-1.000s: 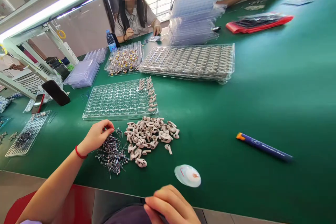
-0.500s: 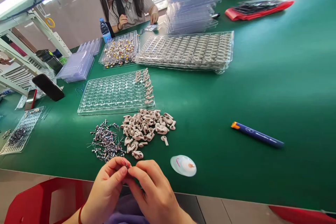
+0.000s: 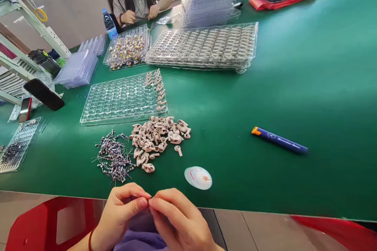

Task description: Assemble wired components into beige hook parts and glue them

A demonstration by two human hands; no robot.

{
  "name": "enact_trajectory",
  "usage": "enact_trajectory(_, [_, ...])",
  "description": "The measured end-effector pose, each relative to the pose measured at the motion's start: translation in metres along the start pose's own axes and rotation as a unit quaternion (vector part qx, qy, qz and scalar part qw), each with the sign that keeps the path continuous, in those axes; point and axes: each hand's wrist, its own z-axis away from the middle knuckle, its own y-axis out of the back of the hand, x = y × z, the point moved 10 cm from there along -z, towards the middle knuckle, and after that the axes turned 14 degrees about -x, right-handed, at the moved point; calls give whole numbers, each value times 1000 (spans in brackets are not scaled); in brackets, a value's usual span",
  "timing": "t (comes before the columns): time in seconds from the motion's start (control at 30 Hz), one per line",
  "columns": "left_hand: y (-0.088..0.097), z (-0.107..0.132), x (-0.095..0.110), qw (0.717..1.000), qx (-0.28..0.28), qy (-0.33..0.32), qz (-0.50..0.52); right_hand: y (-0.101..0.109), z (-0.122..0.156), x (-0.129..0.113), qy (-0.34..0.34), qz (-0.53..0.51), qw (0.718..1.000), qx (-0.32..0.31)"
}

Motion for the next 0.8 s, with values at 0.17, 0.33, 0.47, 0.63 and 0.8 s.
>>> enact_trajectory(0.17, [4, -5, 38, 971, 7, -74, -226, 7, 8, 12, -41, -4, 999, 1])
enact_trajectory(0.33, [-24, -15, 82, 776, 43, -221, -590, 21, 22, 27, -86, -12, 996, 17])
enact_trajectory(0.47, [-45, -33, 68, 663, 26, -200, -721, 23, 29, 30, -97, -15, 995, 14])
enact_trajectory(0.63, [-42, -26, 70, 664, 35, -224, -713, 25, 33, 32, -105, -21, 994, 18])
enact_trajectory(0.8, [-30, -12, 80, 701, 50, -248, -667, 20, 30, 38, -113, -43, 993, 13])
